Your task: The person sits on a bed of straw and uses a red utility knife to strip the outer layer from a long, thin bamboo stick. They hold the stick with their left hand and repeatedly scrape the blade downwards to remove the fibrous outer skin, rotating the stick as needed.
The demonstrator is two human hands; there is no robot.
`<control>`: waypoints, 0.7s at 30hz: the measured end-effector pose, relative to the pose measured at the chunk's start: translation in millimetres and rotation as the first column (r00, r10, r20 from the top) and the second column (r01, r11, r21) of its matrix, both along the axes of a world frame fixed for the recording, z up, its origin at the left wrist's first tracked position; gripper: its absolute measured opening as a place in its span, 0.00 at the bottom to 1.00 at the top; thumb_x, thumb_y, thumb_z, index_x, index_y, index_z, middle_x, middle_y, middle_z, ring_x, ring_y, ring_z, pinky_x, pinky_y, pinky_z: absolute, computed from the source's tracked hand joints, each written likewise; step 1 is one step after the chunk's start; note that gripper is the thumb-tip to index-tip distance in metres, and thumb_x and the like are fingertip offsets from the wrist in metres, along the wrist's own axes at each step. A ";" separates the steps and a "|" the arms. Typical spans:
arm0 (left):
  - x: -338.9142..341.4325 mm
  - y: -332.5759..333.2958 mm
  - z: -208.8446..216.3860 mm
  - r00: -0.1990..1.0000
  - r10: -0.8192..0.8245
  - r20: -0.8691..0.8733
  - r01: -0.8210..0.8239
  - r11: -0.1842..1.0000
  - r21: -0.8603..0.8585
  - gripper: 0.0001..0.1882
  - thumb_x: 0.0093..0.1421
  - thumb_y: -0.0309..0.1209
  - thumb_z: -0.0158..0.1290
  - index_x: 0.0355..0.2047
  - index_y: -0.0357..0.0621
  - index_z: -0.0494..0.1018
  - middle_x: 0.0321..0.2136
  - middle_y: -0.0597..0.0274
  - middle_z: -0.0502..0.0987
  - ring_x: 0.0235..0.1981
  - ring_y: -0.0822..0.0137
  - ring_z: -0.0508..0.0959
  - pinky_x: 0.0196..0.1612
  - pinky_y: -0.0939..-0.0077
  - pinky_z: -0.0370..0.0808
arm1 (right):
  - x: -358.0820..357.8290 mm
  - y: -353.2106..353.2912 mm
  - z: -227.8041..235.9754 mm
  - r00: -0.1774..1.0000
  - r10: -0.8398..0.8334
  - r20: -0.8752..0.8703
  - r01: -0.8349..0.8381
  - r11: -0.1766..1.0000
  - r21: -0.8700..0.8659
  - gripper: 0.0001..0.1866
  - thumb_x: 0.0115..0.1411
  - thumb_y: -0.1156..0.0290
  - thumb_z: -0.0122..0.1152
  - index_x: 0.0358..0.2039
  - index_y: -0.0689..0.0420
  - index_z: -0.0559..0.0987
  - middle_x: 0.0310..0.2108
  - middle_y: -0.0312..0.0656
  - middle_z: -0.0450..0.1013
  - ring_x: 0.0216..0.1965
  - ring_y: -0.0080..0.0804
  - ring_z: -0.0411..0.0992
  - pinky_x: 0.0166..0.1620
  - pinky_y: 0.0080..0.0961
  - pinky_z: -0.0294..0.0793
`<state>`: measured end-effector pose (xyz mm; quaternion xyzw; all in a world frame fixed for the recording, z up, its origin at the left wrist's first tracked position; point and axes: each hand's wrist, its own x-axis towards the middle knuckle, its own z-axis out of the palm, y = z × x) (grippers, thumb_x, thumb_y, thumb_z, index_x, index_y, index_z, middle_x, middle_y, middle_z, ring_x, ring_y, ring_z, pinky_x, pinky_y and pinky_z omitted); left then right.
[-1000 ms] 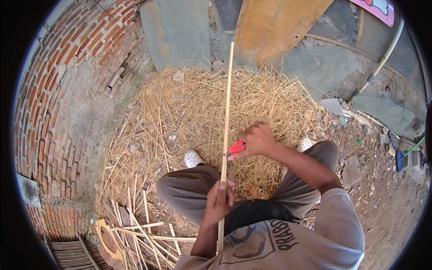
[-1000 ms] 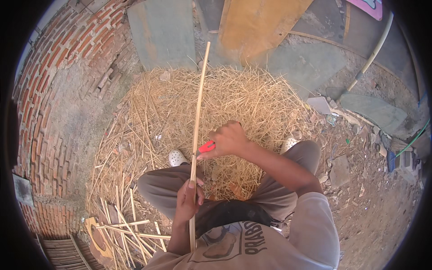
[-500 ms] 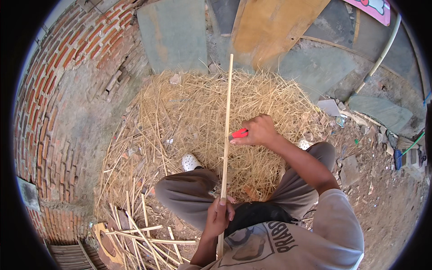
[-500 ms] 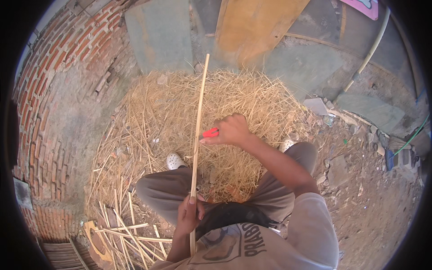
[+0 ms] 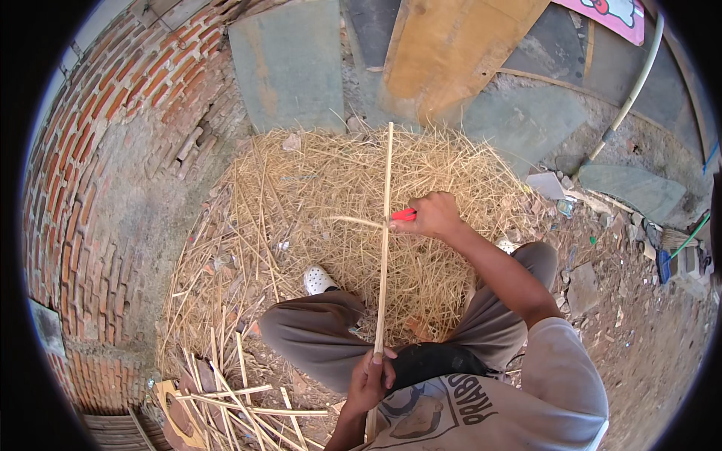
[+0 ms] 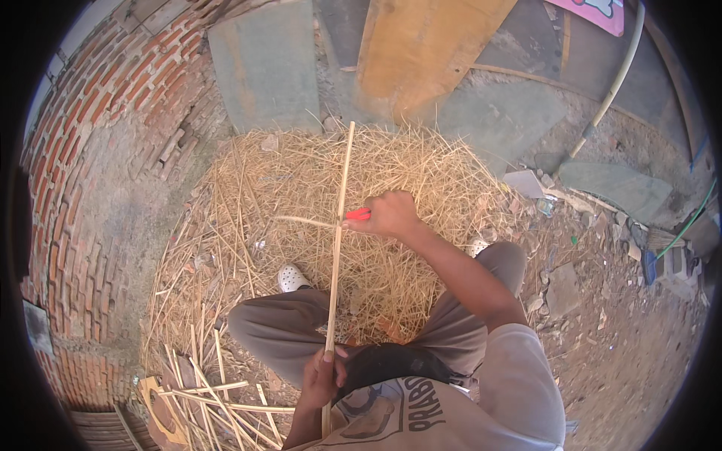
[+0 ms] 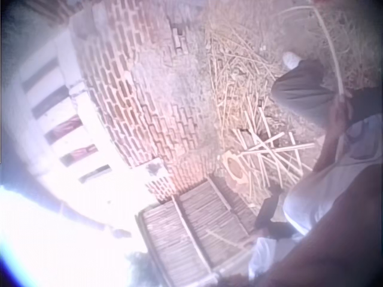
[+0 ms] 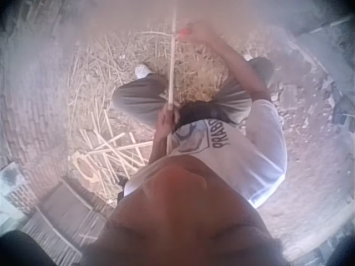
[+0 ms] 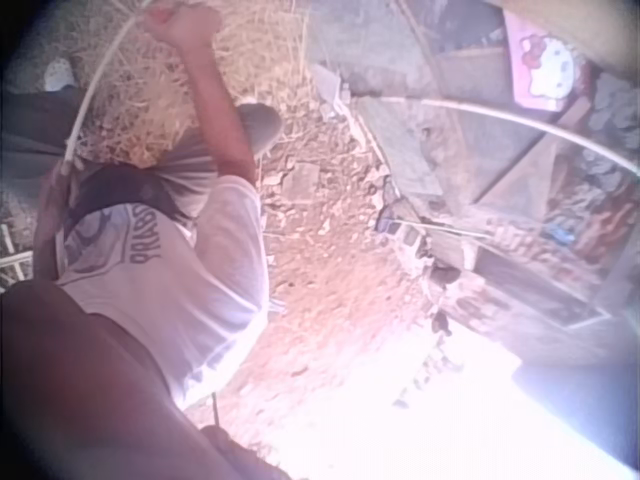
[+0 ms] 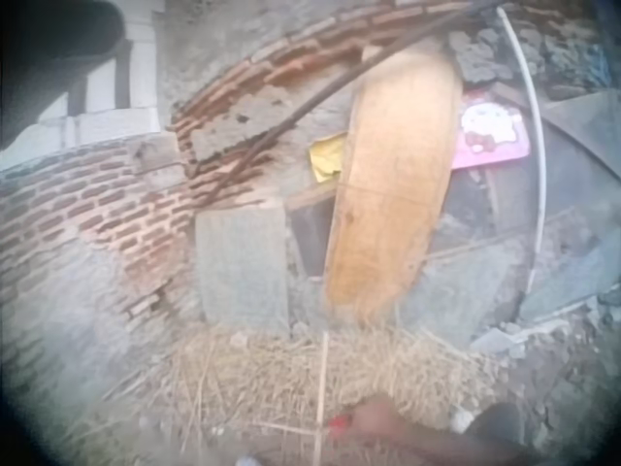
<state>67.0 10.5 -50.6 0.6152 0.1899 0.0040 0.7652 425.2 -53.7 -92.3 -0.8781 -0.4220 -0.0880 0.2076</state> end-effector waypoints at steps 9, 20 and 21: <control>-23.4 -4.6 4.8 0.997 -0.074 -0.023 0.073 0.997 -0.027 0.17 0.73 0.37 0.32 0.44 0.36 0.64 0.14 0.68 0.64 0.16 0.79 0.62 0.22 0.84 0.60 | 22.9 -5.4 13.3 0.992 -0.106 -0.075 0.099 0.992 -0.084 0.44 0.45 0.19 0.46 0.14 0.53 0.78 0.10 0.40 0.68 0.15 0.35 0.72 0.20 0.33 0.68; -64.0 -13.1 16.9 0.953 -0.276 -0.123 0.259 0.956 -0.141 0.18 0.73 0.39 0.32 0.46 0.37 0.65 0.16 0.69 0.64 0.17 0.79 0.62 0.26 0.84 0.62 | 147.1 -64.3 8.2 0.687 -0.577 -0.443 0.627 0.778 -0.041 0.46 0.52 0.23 0.43 0.25 0.61 0.83 0.24 0.54 0.77 0.28 0.47 0.77 0.37 0.40 0.74; -68.7 -13.0 26.0 0.936 -0.306 -0.172 0.282 0.947 -0.151 0.18 0.73 0.39 0.32 0.46 0.37 0.65 0.16 0.69 0.64 0.17 0.79 0.62 0.26 0.84 0.62 | 165.3 -86.5 4.0 0.671 -0.636 -0.380 0.676 0.736 -0.037 0.47 0.52 0.23 0.42 0.26 0.63 0.82 0.26 0.55 0.77 0.30 0.48 0.77 0.39 0.41 0.74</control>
